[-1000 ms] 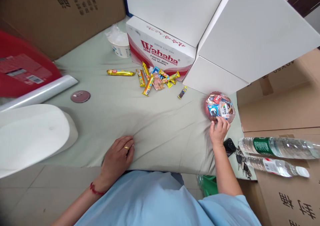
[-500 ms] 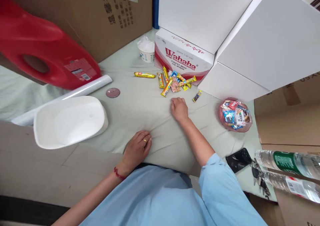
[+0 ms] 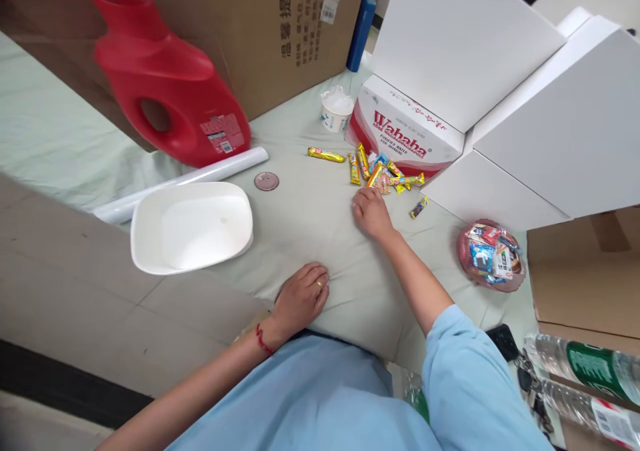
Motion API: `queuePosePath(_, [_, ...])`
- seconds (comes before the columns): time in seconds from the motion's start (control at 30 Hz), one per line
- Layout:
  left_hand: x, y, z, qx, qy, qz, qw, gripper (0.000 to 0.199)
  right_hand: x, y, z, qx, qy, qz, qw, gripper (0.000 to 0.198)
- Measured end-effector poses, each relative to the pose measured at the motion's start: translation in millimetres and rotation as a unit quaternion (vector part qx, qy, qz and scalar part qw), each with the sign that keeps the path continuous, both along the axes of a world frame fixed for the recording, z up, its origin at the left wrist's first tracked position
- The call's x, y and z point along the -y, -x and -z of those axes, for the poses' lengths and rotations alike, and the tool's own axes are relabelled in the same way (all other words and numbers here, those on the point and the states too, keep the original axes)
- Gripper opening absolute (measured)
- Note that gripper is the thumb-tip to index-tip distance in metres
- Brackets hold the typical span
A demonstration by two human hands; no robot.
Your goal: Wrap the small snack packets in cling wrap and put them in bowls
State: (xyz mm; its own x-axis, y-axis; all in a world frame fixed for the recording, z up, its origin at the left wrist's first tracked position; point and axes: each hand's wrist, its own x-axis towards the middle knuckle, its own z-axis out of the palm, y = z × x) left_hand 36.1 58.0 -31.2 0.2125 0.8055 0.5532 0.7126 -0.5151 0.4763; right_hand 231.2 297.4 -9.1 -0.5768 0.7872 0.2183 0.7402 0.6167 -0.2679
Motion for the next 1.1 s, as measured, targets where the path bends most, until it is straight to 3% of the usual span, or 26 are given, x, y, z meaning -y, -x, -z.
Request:
queuePosePath(0.13, [19.8, 30.1, -16.2, 0.031, -0.100, -0.002, 0.995, 0.021, -5.3, 10.2, -11.1, 0.008, -0.006, -0.003, 1.000, 0.033])
queuePosePath(0.17, [25.2, 43.6, -20.0, 0.010, -0.117, -0.039, 0.992, 0.027, -7.9, 13.5, -12.8, 0.007, -0.007, 0.006, 1.000, 0.034])
queuePosePath(0.27, [36.2, 92.5, -26.4, -0.056, -0.116, -0.242, 0.962, 0.047, -24.0, 25.5, -18.4, 0.009, -0.007, 0.033, 0.999, 0.038])
queuePosePath(0.37, [39.5, 138.4, -24.1, -0.122, -0.044, -0.303, 0.944, 0.057, -57.9, 44.4, -28.5, 0.020, -0.018, 0.045, 0.999, 0.040])
queuePosePath(0.53, [42.2, 169.3, -22.9, -0.120, -0.020, -0.233, 0.965, 0.026, -140.3, 93.1, -43.3, 0.000, -0.038, 0.043, 0.998, 0.054])
queuePosePath(0.73, [54.1, 147.1, -50.8, -0.052, -0.025, -0.131, 0.990, 0.027, -211.7, 146.2, -31.0, -0.042, 0.033, 0.071, 0.996, 0.067])
queuePosePath(0.9, [69.9, 133.0, -53.4, -0.007, 0.012, -0.078, 0.997, 0.029, -229.8, 159.9, -14.7, -0.089, 0.080, 0.125, 0.985, 0.058])
queuePosePath(1.03, [70.5, 128.9, -44.3, 0.045, 0.024, -0.090, 0.995, 0.032, -218.4, 160.3, -11.5, -0.067, 0.055, 0.135, 0.987, 0.029])
queuePosePath(1.1, [66.1, 126.6, -42.9, 0.056, 0.019, -0.086, 0.995, 0.032, -204.3, 159.7, -13.9, -0.056, 0.030, 0.134, 0.989, 0.025])
